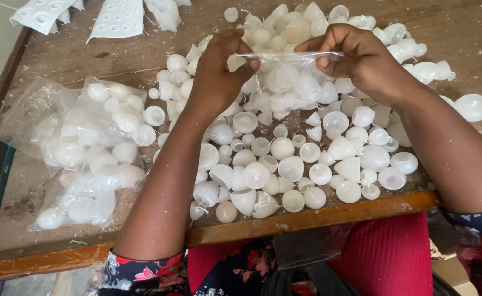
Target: Sorting small white plastic candle components and placing them into small clear plastic bags.
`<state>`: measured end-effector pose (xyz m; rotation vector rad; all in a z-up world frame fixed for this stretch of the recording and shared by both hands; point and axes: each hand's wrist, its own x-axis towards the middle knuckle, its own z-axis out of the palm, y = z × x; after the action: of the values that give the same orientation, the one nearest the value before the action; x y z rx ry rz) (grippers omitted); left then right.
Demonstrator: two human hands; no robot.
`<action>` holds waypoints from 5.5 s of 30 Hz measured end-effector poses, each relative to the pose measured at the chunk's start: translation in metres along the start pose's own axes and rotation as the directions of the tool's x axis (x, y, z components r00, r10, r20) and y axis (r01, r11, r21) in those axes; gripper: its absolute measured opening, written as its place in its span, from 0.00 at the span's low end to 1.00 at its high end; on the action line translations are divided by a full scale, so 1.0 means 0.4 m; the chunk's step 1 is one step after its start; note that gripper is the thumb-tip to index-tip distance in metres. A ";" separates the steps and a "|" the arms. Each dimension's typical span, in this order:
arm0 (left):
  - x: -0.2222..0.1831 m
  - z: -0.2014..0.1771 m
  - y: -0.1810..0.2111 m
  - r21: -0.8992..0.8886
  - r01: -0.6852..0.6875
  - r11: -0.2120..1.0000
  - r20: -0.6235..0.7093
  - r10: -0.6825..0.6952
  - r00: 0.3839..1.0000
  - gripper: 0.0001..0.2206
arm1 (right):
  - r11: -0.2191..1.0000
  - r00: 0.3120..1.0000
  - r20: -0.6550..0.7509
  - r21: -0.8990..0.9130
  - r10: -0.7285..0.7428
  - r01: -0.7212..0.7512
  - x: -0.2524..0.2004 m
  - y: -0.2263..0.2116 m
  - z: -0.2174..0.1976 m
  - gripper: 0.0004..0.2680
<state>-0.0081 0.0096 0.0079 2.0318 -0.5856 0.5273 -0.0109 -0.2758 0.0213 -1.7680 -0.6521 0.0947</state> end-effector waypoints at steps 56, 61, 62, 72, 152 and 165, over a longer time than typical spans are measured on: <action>-0.414 -0.500 0.093 0.176 0.774 0.609 -0.470 -0.639 0.609 0.39 | 0.985 0.984 -0.014 0.009 0.175 -0.175 -0.011 -0.046 0.096 0.10; -0.394 -0.371 0.165 0.878 0.448 0.171 -0.461 0.043 0.886 0.32 | 0.991 0.993 -0.040 -0.071 0.112 -0.114 -0.010 -0.037 0.084 0.11; -0.392 -0.351 0.164 0.897 0.299 0.327 -0.301 -0.046 0.953 0.30 | 0.991 0.994 -0.046 -0.086 0.098 -0.102 -0.012 -0.036 0.082 0.11; -0.401 -0.426 -0.045 0.984 0.040 0.172 0.023 -0.349 0.937 0.23 | 0.982 0.998 -0.007 -0.173 0.069 -0.069 -0.025 -0.056 0.091 0.09; -0.171 -0.007 0.092 0.422 -0.574 0.702 0.382 0.436 0.815 0.11 | 0.980 0.980 -0.085 -0.092 -0.182 0.174 -0.018 0.029 0.120 0.13; -0.157 -0.018 0.081 0.470 -0.447 0.761 0.274 0.355 0.894 0.08 | 0.649 0.894 0.279 -0.616 -0.351 0.447 -0.042 -0.028 0.154 0.12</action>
<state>-0.0781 0.0133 -0.0033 2.4948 -1.0991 0.8492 -0.0532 -0.2286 0.0080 -2.2629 -1.2907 -0.3843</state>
